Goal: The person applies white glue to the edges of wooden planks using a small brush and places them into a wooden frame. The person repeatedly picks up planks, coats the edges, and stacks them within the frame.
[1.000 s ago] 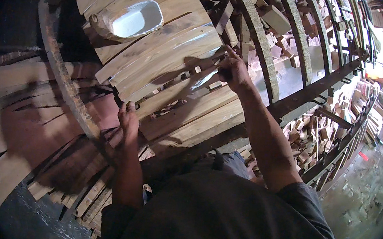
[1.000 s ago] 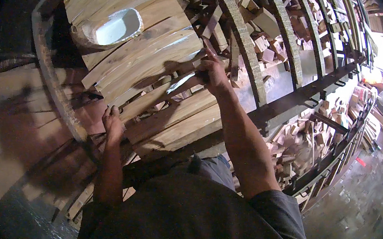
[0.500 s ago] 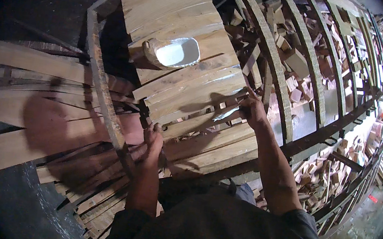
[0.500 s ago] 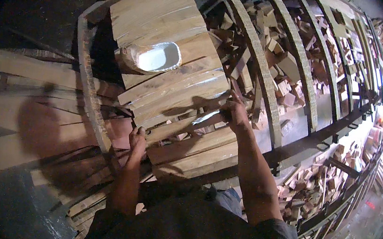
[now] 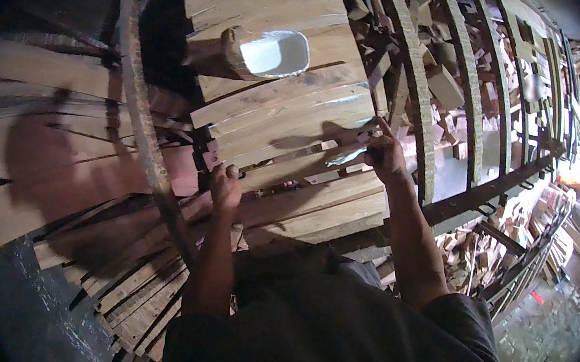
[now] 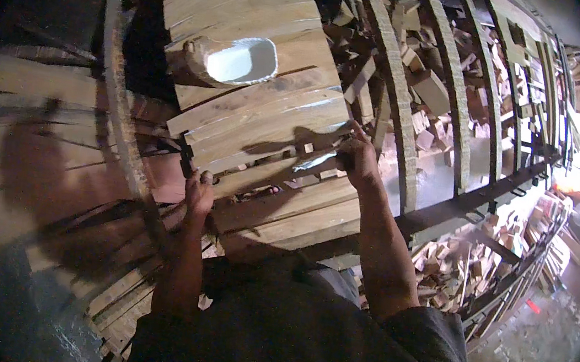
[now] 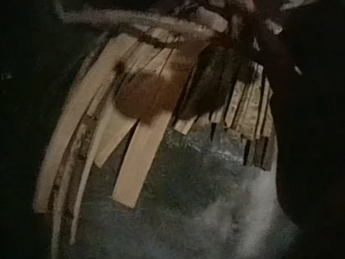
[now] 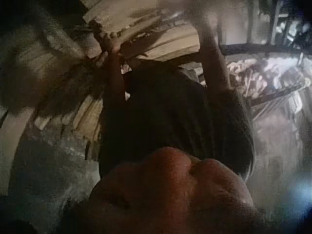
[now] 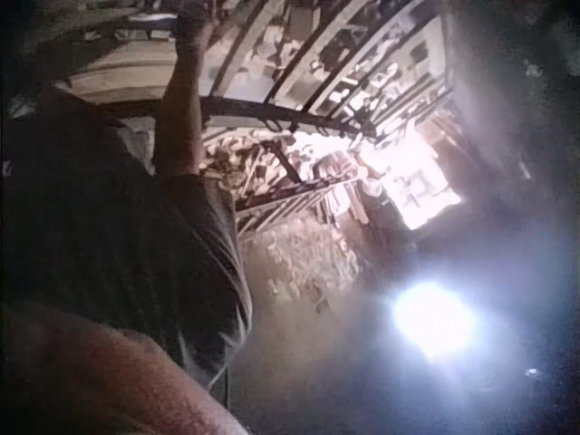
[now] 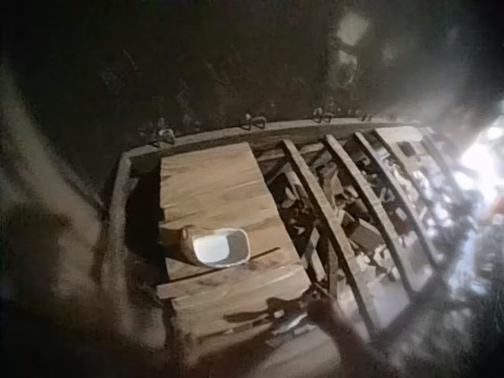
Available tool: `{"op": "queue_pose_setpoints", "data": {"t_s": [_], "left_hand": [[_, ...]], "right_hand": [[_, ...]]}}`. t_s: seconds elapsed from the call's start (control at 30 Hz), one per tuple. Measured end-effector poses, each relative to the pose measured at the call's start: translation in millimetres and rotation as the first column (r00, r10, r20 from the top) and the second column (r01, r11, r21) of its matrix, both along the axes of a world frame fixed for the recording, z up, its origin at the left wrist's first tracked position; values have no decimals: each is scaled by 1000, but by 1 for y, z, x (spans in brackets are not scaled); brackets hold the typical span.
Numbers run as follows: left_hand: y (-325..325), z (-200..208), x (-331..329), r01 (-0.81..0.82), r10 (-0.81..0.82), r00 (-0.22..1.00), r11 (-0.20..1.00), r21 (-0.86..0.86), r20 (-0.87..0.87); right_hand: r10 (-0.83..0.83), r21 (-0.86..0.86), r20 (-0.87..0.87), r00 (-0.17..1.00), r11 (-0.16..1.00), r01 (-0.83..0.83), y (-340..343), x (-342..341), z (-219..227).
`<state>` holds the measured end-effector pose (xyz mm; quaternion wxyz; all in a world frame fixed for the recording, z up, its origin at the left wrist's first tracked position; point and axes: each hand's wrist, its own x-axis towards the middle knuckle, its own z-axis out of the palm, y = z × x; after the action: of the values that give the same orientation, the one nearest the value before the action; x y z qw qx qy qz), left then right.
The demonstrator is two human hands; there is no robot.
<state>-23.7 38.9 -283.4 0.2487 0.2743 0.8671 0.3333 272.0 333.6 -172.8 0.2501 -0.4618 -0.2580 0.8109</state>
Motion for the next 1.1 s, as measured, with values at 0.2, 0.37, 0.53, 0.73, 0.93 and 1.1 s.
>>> {"op": "queue_pose_setpoints", "data": {"t_s": [0.2,0.37,0.53,0.73,0.93,1.1], "left_hand": [[7,17,-10,87,-83,996,989,-122,37],[15,55,9,-184,192,946,981,-54,259],[-30,26,12,-231,280,873,959,-165,399],[-25,105,25,-119,102,944,992,35,314],[-40,109,20,79,-88,967,996,46,239],[-55,76,32,-108,170,891,980,-167,421]], "right_hand": [[27,-2,28,999,1000,-27,1,4,14],[8,-90,141,990,996,5,-9,41,2],[151,-130,277,949,984,-118,-28,43,9],[177,-51,191,966,984,-170,-46,58,-6],[41,-72,163,986,997,-29,-70,63,8],[147,89,202,968,982,-168,-71,84,-7]]}}
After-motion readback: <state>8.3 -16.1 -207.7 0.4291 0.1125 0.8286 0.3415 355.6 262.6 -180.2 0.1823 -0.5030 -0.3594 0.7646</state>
